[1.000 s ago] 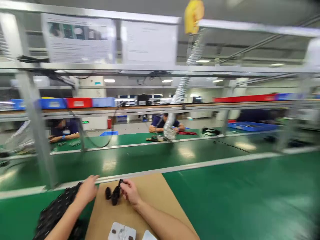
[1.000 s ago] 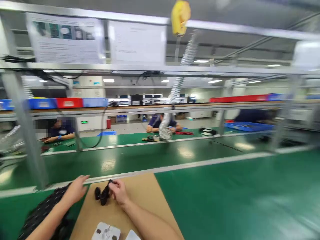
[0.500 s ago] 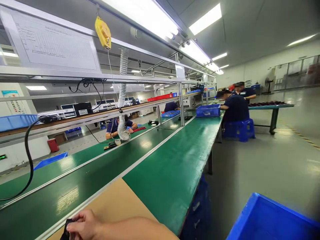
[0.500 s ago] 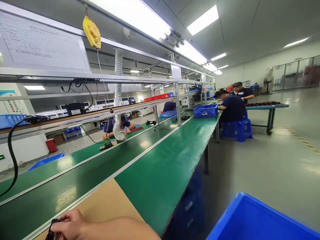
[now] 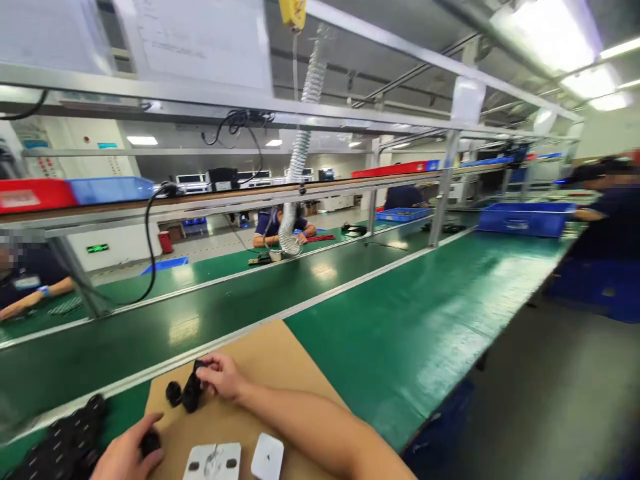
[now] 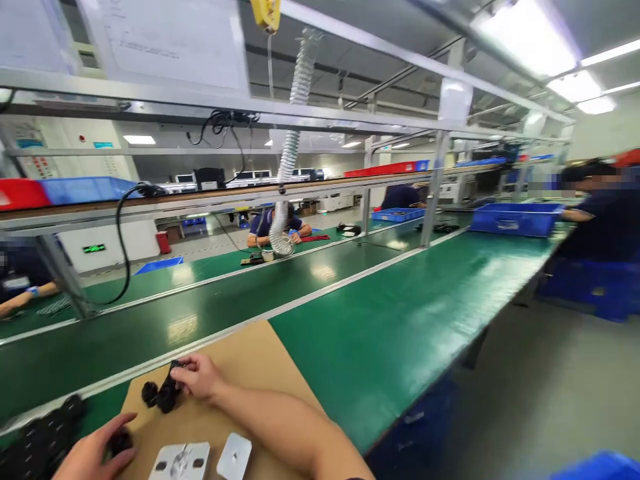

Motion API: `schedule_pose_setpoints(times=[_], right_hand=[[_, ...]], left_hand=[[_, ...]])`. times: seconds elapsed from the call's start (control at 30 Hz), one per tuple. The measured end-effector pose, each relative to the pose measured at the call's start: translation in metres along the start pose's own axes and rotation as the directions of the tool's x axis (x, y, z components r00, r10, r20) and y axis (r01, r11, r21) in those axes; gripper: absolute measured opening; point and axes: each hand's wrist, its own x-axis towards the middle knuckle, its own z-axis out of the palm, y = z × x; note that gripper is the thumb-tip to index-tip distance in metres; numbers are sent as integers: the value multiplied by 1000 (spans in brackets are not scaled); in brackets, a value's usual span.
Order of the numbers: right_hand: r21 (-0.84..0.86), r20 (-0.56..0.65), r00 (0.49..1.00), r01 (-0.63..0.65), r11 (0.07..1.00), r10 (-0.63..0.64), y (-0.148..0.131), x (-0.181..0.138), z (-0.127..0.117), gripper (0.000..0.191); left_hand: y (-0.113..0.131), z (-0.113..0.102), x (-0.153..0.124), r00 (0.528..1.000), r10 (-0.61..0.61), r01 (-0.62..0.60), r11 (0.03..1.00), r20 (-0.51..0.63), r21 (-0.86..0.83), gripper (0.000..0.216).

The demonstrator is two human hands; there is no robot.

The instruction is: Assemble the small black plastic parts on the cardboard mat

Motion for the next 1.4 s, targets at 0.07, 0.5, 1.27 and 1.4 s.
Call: schedule_pose_setpoints(times=[0.07, 0.5, 1.27, 1.4], right_hand=[[-49, 22, 999, 46, 998, -44, 5, -5, 0, 71], [-396, 351, 878, 454, 798, -326, 5, -32, 6, 40], [-471, 472, 774, 627, 621, -423, -9, -40, 10, 43], [-467, 477, 766, 636, 615, -430, -9, -40, 8, 43]], left_hand=[[17, 4, -12, 1000, -25, 25, 998, 2, -59, 58], [44, -3, -23, 996, -15, -26, 895, -88, -446, 30], [46, 12, -24, 972, 148, -225, 806, -181, -547, 43], [47, 12, -25, 977, 112, -199, 782, -181, -591, 42]])
